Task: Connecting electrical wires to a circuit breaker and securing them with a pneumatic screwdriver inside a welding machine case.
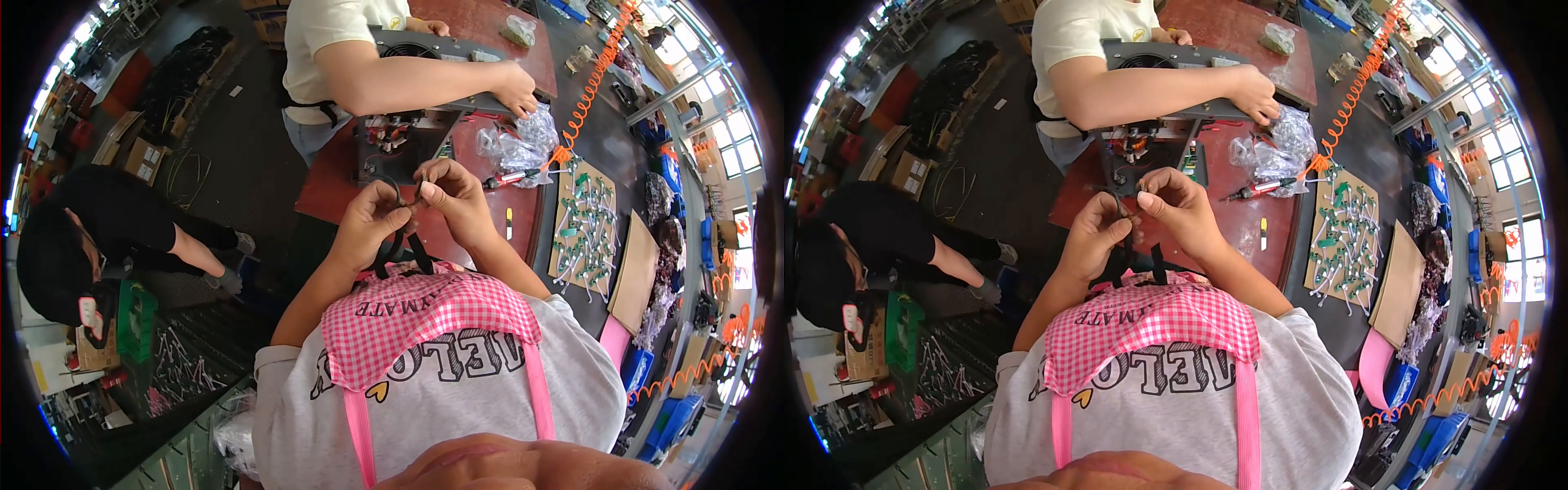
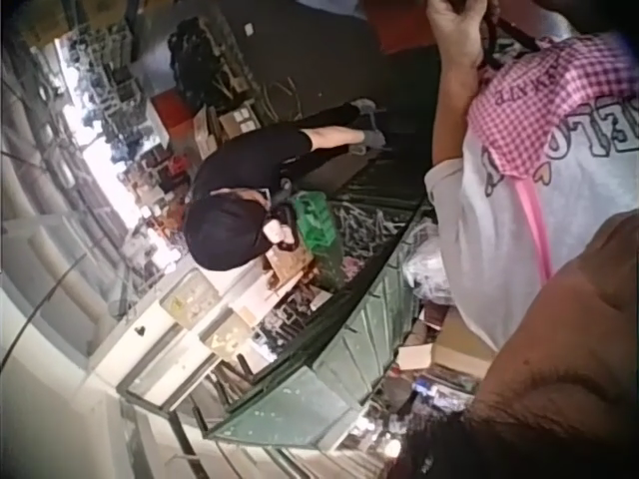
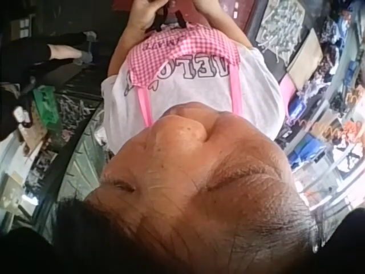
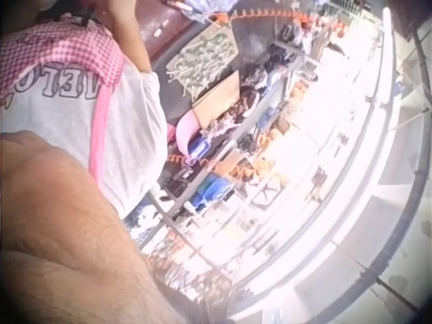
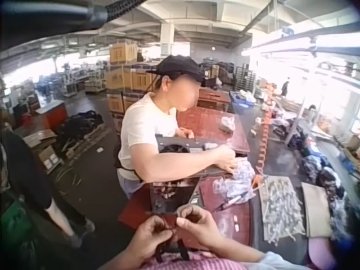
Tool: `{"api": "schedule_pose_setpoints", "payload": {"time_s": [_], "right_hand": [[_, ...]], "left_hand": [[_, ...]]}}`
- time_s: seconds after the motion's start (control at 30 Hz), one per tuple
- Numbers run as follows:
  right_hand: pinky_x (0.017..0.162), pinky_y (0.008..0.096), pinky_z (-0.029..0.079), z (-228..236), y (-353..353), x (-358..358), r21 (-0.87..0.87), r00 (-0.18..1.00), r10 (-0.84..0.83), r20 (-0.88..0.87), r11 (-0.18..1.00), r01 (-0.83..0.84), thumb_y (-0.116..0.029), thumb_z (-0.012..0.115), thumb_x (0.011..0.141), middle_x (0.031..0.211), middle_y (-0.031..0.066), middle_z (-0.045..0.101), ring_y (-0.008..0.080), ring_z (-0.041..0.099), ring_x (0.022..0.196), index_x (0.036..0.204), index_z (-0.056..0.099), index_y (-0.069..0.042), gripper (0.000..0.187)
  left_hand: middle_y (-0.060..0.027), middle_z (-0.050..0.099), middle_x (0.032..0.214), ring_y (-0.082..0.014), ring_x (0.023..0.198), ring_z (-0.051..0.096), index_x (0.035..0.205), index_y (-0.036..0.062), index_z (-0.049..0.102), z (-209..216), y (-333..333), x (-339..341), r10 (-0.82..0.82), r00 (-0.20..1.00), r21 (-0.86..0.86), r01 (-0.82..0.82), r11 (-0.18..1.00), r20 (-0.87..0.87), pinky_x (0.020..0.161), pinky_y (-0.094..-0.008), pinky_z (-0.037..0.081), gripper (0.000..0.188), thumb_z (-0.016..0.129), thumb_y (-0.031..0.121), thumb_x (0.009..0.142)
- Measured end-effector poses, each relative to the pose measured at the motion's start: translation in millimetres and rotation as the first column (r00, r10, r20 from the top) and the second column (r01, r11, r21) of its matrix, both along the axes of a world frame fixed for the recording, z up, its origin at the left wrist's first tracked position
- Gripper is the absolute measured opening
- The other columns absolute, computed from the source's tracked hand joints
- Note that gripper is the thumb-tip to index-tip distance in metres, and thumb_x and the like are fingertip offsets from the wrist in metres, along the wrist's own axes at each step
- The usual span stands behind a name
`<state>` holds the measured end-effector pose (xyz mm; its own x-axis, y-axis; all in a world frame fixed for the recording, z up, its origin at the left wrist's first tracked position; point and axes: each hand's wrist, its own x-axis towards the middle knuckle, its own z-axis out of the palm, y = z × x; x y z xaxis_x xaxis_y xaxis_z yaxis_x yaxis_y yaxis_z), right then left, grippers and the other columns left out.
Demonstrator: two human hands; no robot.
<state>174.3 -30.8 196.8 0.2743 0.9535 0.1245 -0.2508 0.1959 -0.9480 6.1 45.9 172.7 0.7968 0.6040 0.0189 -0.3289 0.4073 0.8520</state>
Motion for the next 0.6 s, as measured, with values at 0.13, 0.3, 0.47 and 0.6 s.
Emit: {"api": "schedule_pose_setpoints", "payload": {"time_s": [0.13,0.3,0.47,0.6], "right_hand": [[0.081,0.0275,0.049,2,-11,32,0.157,0.997,-0.057,0.045,0.986,0.049,-0.013,0.071,0.090,0.111,0.0115,0.061,0.0111,0.060,0.091,0.092,0.057,-0.004,0.017],[0.078,0.0294,0.051,-8,-25,84,0.194,0.989,0.060,-0.138,0.981,-0.032,-0.015,0.072,0.088,0.103,0.0104,0.063,0.0142,0.062,0.084,0.093,0.054,-0.007,0.020],[0.065,0.0258,0.050,-16,-35,124,0.146,0.964,0.101,-0.247,0.987,-0.066,-0.017,0.070,0.091,0.087,0.0096,0.064,0.0143,0.061,0.072,0.095,0.051,-0.006,0.023],[0.061,0.0247,0.049,-10,-37,142,0.087,0.943,0.119,-0.311,0.992,-0.096,-0.018,0.070,0.091,0.087,0.0095,0.064,0.0146,0.061,0.067,0.094,0.050,-0.006,0.023]], "left_hand": [[-0.0074,0.064,0.092,-0.0194,0.081,0.064,0.100,0.0045,0.053,12,-12,34,-0.026,0.996,0.052,0.030,0.998,-0.084,0.076,-0.0338,0.054,0.019,0.068,0.013,0.091],[-0.0069,0.064,0.092,-0.0181,0.078,0.064,0.101,0.0046,0.052,20,-33,83,-0.118,0.990,-0.111,0.109,0.988,-0.078,0.073,-0.0327,0.054,0.016,0.064,0.013,0.094],[-0.0069,0.063,0.093,-0.0187,0.080,0.064,0.101,0.0053,0.051,28,-55,126,-0.053,0.995,-0.167,0.039,0.985,-0.084,0.075,-0.0338,0.055,0.016,0.063,0.012,0.094],[-0.0080,0.063,0.094,-0.0196,0.082,0.065,0.101,0.0062,0.050,32,-68,149,0.082,0.994,-0.040,-0.085,0.996,-0.069,0.077,-0.0353,0.056,0.015,0.062,0.013,0.095]]}}
